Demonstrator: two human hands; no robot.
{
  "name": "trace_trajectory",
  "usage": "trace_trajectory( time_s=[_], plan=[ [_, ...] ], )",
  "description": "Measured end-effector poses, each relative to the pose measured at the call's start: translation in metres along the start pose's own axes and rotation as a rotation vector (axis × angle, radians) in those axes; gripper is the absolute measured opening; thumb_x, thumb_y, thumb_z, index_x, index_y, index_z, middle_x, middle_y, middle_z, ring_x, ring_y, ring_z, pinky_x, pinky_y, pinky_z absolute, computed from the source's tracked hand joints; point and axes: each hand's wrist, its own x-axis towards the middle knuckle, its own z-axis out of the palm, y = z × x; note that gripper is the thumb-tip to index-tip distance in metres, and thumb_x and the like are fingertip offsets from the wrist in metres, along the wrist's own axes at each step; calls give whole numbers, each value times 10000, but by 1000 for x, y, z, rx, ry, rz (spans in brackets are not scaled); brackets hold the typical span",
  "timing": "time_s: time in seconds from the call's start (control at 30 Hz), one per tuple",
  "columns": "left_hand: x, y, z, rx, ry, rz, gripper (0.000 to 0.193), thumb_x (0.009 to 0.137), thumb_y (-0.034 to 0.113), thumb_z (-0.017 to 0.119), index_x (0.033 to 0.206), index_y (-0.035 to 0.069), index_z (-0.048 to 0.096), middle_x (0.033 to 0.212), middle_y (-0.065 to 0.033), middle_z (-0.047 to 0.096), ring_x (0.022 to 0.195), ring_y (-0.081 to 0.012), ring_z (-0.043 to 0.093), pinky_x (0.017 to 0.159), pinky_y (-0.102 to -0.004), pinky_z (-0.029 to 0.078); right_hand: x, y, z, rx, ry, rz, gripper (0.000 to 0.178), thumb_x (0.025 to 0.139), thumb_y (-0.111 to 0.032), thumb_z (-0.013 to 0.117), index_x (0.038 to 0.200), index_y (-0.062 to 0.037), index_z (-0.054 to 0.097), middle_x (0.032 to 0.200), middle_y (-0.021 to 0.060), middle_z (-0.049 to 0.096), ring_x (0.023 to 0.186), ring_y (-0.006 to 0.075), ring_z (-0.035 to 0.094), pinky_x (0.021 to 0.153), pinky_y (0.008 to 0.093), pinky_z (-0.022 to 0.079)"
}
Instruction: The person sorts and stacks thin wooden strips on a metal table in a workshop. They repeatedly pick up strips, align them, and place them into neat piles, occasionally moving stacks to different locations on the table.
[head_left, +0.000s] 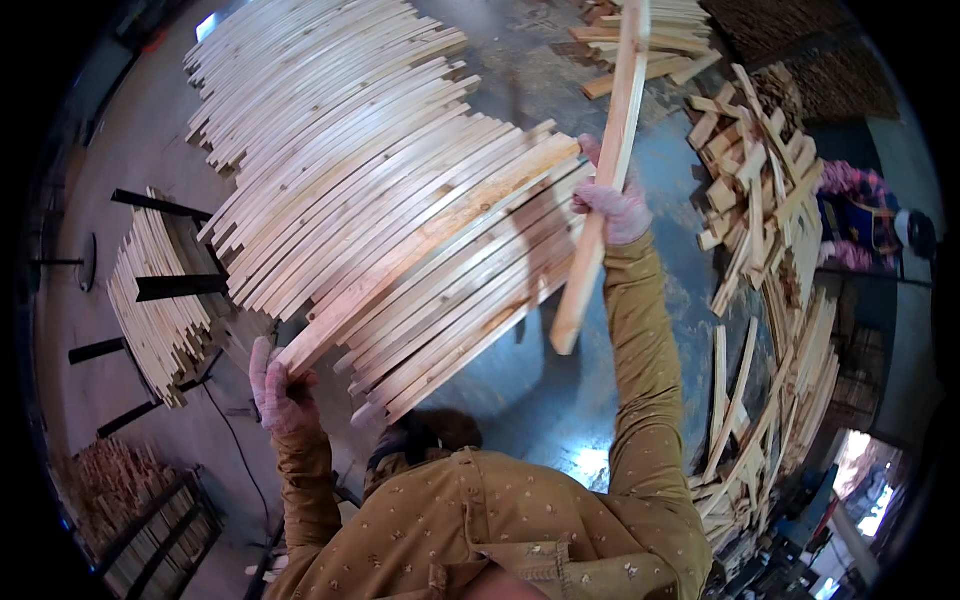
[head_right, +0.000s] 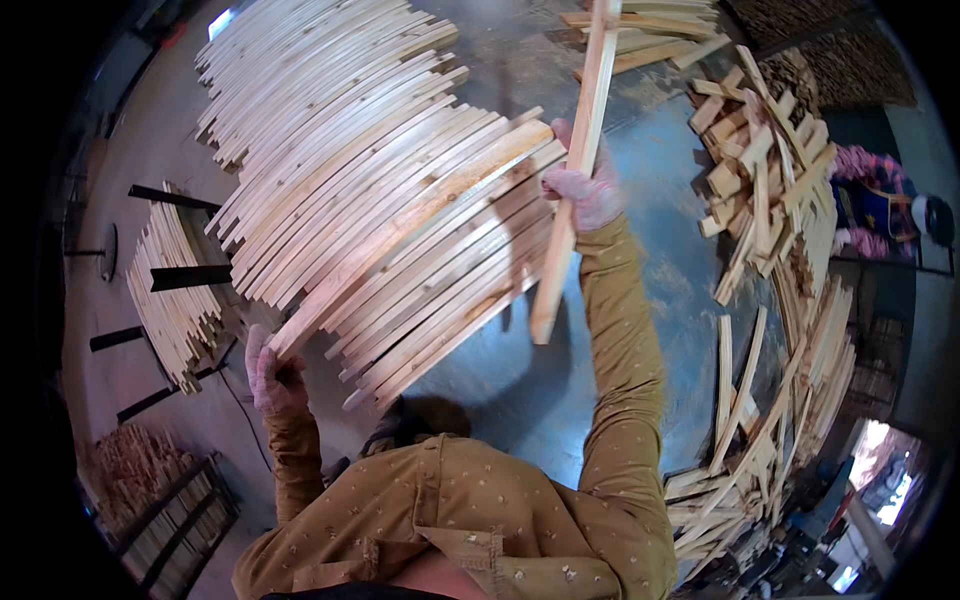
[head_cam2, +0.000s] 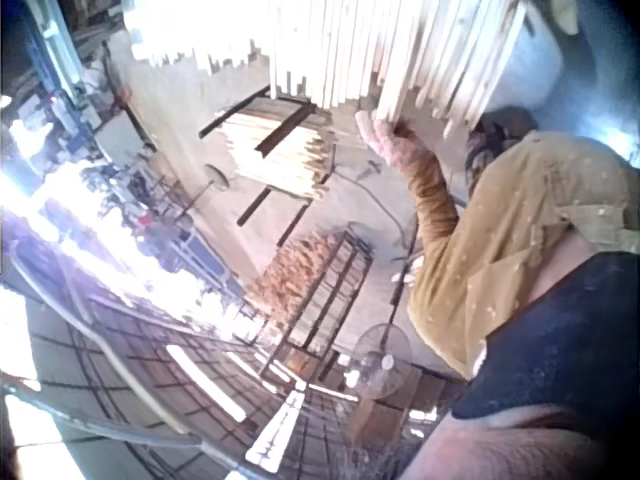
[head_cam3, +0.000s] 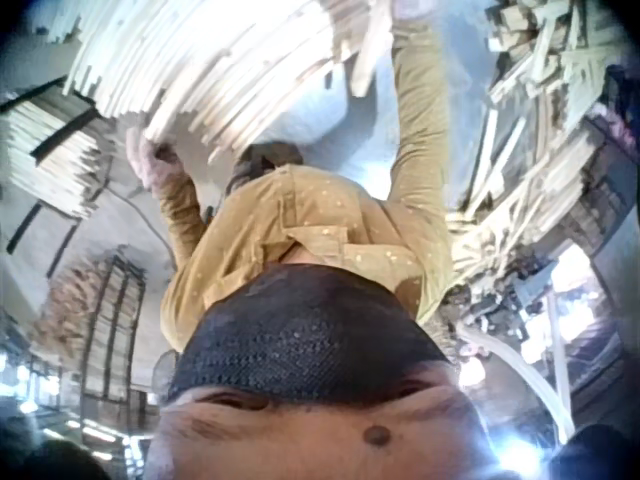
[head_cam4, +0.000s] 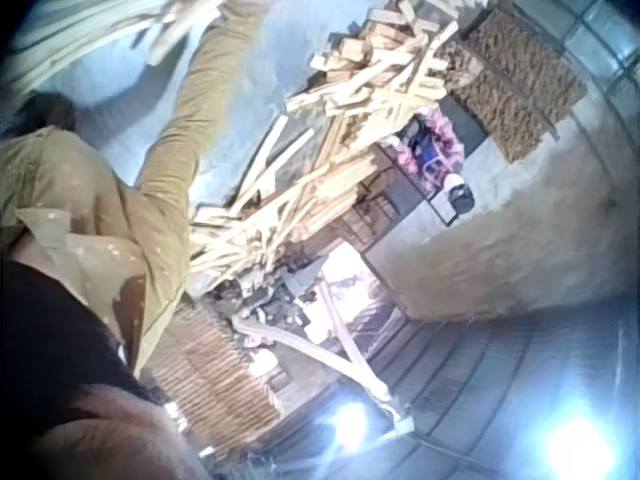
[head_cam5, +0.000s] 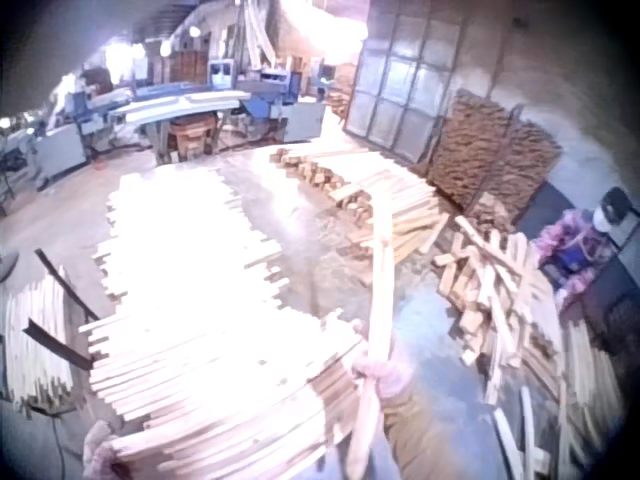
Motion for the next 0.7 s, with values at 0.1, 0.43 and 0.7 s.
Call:
trace_trajectory(
  time_s=[0.1,0.43,0.7],
  plan=[
    [-14,-1,31,-109,-162,-82,650,920,205,619,1467,-3,337,1186,-130,562,974,-248,626,693,-310,586,-41,20,3,-146,409,-234,791,764,58,637,1468,-91,310,1345,148,507,667,161,591,535,300,500],
    [-121,-83,157,-323,-818,-818,632,851,182,660,1395,-37,426,976,-74,611,955,-236,596,1006,-466,445,-217,36,-11,218,674,-38,916,771,86,569,1544,-161,145,1283,171,477,666,181,573,552,301,503],
    [-167,-156,159,234,-952,-759,564,850,67,680,1375,-9,490,1247,-118,627,1107,-227,596,996,-373,461,-253,48,-68,272,792,36,647,853,35,647,1432,-33,366,1147,120,605,955,196,626,834,322,550]
  ],
)
